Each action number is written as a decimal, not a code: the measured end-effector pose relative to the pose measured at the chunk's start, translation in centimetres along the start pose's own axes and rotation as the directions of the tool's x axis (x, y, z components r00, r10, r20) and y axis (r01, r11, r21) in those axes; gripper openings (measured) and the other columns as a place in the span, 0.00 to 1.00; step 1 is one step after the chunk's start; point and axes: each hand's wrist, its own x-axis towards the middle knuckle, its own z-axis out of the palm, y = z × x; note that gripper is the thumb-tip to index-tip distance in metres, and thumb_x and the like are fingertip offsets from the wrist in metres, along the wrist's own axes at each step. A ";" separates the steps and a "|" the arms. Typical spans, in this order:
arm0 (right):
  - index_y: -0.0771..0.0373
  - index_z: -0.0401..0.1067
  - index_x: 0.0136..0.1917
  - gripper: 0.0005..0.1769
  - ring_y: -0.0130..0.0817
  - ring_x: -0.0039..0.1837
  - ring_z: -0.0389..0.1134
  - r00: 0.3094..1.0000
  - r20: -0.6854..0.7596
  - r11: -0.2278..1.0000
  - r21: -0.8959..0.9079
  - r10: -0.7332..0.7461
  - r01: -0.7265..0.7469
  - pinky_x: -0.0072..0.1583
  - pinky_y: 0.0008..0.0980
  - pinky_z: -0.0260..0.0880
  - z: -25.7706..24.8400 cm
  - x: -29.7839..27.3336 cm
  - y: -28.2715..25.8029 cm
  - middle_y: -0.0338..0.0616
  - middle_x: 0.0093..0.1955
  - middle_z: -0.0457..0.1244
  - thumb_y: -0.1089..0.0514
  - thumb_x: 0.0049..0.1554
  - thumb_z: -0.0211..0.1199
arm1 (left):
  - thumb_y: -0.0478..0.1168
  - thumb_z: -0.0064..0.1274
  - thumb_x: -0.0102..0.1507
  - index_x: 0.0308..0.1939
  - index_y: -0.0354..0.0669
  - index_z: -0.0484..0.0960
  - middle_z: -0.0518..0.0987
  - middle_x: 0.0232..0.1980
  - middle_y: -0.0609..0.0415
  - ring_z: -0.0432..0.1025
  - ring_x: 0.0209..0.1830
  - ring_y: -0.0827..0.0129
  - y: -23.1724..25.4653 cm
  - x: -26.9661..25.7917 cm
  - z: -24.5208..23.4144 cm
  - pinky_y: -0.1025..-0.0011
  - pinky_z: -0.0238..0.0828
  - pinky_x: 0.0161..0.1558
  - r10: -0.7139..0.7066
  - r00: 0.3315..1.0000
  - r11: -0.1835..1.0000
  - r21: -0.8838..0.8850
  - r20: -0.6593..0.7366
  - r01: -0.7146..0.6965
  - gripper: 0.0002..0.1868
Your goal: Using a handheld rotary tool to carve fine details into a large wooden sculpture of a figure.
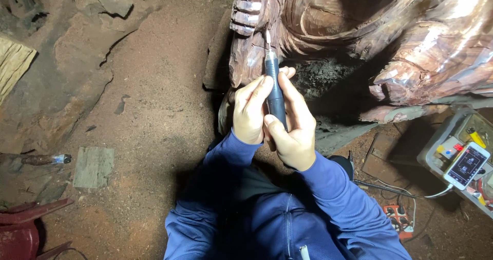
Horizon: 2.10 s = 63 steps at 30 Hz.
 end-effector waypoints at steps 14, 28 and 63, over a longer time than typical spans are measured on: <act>0.73 0.55 0.77 0.38 0.45 0.63 0.65 0.988 -0.024 0.988 -0.019 -0.153 0.152 0.51 0.34 0.68 -2.8 0.2 4.1 0.65 0.75 0.56 0.65 0.57 0.63 | 0.40 0.48 0.70 0.33 0.40 0.85 0.80 0.29 0.56 0.72 0.30 0.76 0.8 -0.1 2.2 0.76 0.73 0.37 0.148 0.987 0.988 0.045 -0.066 -0.145 0.14; 0.74 0.60 0.76 0.35 0.48 0.77 0.57 0.954 0.028 0.948 -0.108 -0.297 0.298 0.71 0.39 0.64 -4.1 2.5 5.4 0.61 0.76 0.57 0.66 0.58 0.65 | 0.40 0.48 0.72 0.41 0.37 0.86 0.83 0.36 0.54 0.73 0.39 0.75 -0.5 0.8 2.6 0.70 0.76 0.47 0.194 0.974 0.980 0.056 -0.114 -0.189 0.13; 0.74 0.61 0.75 0.33 0.32 0.49 0.73 0.934 0.083 0.933 -0.069 -0.346 0.352 0.37 0.22 0.70 -4.4 3.0 6.2 0.61 0.71 0.62 0.69 0.58 0.64 | 0.39 0.47 0.73 0.44 0.36 0.86 0.83 0.39 0.52 0.74 0.43 0.73 -1.3 0.5 2.0 0.67 0.76 0.51 0.196 0.976 0.979 0.079 -0.095 -0.189 0.13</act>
